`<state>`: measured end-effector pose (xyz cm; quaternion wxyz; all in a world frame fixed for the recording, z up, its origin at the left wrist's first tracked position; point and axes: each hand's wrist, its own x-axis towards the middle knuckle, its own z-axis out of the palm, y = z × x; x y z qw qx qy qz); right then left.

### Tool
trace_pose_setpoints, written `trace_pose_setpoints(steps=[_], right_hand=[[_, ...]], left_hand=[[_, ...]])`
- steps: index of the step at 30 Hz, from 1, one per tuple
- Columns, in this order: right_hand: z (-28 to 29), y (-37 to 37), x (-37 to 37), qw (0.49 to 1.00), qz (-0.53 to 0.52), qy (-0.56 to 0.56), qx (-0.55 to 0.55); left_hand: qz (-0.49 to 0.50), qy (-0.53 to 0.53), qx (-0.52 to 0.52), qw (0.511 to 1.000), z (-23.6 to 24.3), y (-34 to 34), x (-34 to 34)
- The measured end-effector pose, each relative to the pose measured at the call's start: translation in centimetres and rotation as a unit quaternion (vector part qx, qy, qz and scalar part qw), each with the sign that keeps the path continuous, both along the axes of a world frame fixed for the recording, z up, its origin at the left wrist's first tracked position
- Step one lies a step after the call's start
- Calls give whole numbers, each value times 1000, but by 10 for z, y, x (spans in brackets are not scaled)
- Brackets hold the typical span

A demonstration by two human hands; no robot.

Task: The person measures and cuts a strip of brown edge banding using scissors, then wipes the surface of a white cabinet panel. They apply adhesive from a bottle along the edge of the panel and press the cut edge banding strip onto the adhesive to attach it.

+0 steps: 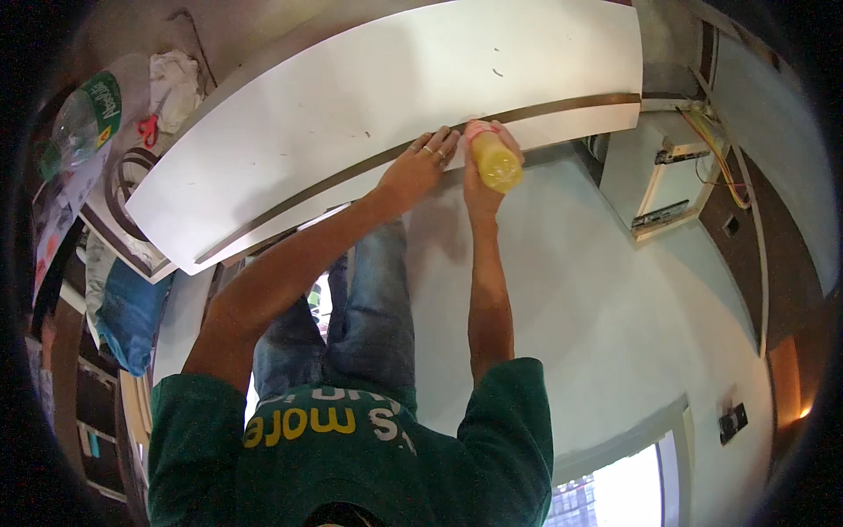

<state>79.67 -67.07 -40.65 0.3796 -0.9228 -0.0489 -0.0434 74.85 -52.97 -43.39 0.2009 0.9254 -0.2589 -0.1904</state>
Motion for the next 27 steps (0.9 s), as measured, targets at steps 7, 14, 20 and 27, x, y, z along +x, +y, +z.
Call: trace_pose_setpoints(steps=[7, 14, 20, 27], right_hand=[[-3, -15, 7, 982, -148, 102, 58], [4, -8, -1, 973, -140, 110, 148], [11, -2, 0, 999, -7, 12, -32], [4, -2, -2, 989, -101, 75, 73]], left_hand=[[-4, 12, -6, 1000, -1, 2, -5], [30, -4, -31, 999, -1, 3, -5], [33, -3, -36, 999, 1, 4, -4], [37, 63, -71, 995, 6, 25, -15]])
